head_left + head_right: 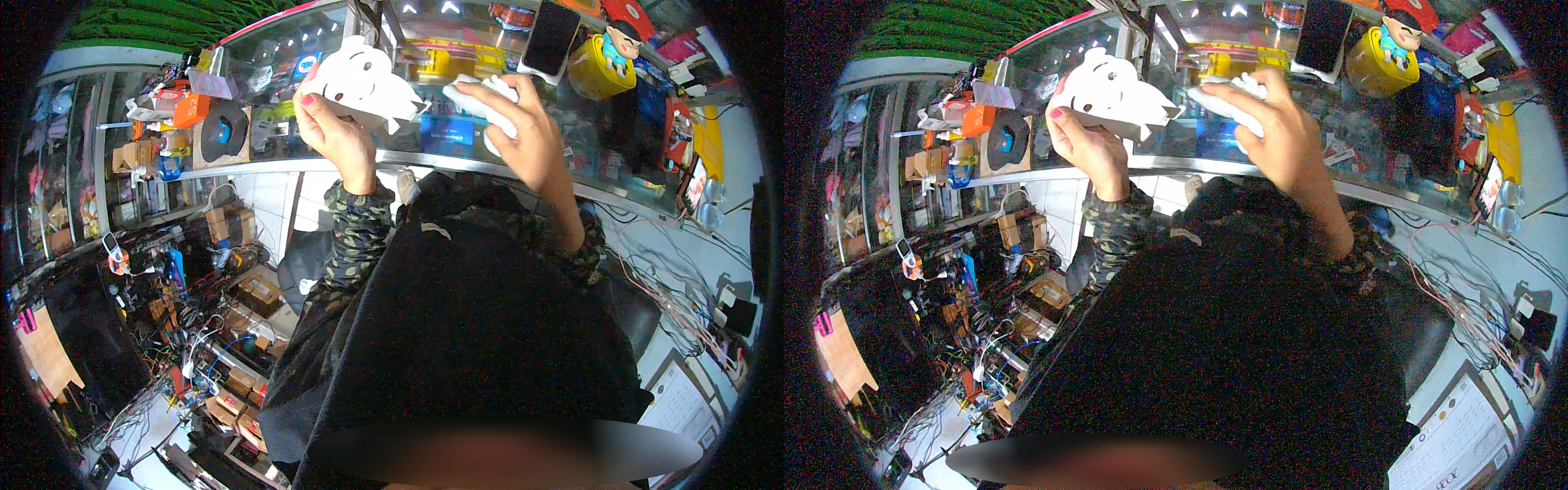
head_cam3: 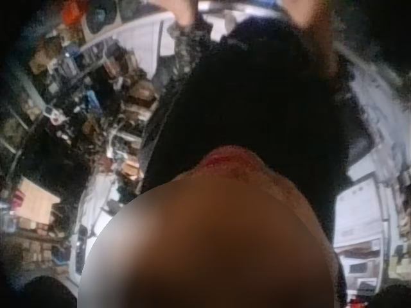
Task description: The person wipes several small objects on a cluttered counter using a white cloth. They clean a smartphone, a small black spherical object, a white bear-shaped item, a cap, and a rectangular wooden piece, then place each back on the counter.
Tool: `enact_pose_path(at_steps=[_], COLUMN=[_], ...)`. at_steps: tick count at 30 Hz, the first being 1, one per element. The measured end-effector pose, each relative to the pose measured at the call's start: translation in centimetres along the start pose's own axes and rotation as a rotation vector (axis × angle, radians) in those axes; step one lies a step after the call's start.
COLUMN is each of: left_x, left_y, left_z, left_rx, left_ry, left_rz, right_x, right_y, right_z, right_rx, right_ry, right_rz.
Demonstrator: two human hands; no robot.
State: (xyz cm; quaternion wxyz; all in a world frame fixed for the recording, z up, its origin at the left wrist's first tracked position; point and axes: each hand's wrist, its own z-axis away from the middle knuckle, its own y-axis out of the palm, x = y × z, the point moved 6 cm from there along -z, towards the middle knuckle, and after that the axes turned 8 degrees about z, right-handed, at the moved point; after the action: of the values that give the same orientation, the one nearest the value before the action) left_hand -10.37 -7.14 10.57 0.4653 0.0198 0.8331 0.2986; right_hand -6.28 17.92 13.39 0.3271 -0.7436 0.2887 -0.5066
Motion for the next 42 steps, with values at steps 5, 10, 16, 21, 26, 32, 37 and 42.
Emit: enact_pose_path(at_steps=[5,10,16,21,26,32,37,42], left_x=[-1.3,-2.9,-3.7,-3.1,-0.9,-0.6,-1.2,-1.5], left_y=[1.8,3.3,3.6,-1.1,-2.4,0.6,2.5,3.9], left_z=[1.3,2.6,1.8,-0.6,-2.3,-1.9,-0.2,0.9], left_rx=[0.036,0.165,0.4,-0.046,0.21,0.582,0.454,0.484], left_ry=[0.066,0.246,0.323,0.217,-0.127,-0.219,-0.128,0.085], left_rz=[-0.138,-0.3,-0.244,-0.186,0.481,0.694,0.264,-0.129], right_x=[3.4,6.0,5.5,2.2,0.1,2.3,5.2,7.5], right_y=[2.5,4.5,4.7,3.3,1.6,0.2,1.6,7.0], right_z=[0.1,1.1,1.1,1.5,1.0,0.0,-0.4,-0.6], right_rx=[-0.054,-0.092,0.034,0.208,0.12,-0.073,-0.159,-0.076], right_ry=[-0.101,-0.189,-0.127,-0.002,0.059,-0.067,-0.154,-0.25], right_rz=[0.243,0.596,0.201,-0.282,-0.312,-0.398,0.206,0.599])
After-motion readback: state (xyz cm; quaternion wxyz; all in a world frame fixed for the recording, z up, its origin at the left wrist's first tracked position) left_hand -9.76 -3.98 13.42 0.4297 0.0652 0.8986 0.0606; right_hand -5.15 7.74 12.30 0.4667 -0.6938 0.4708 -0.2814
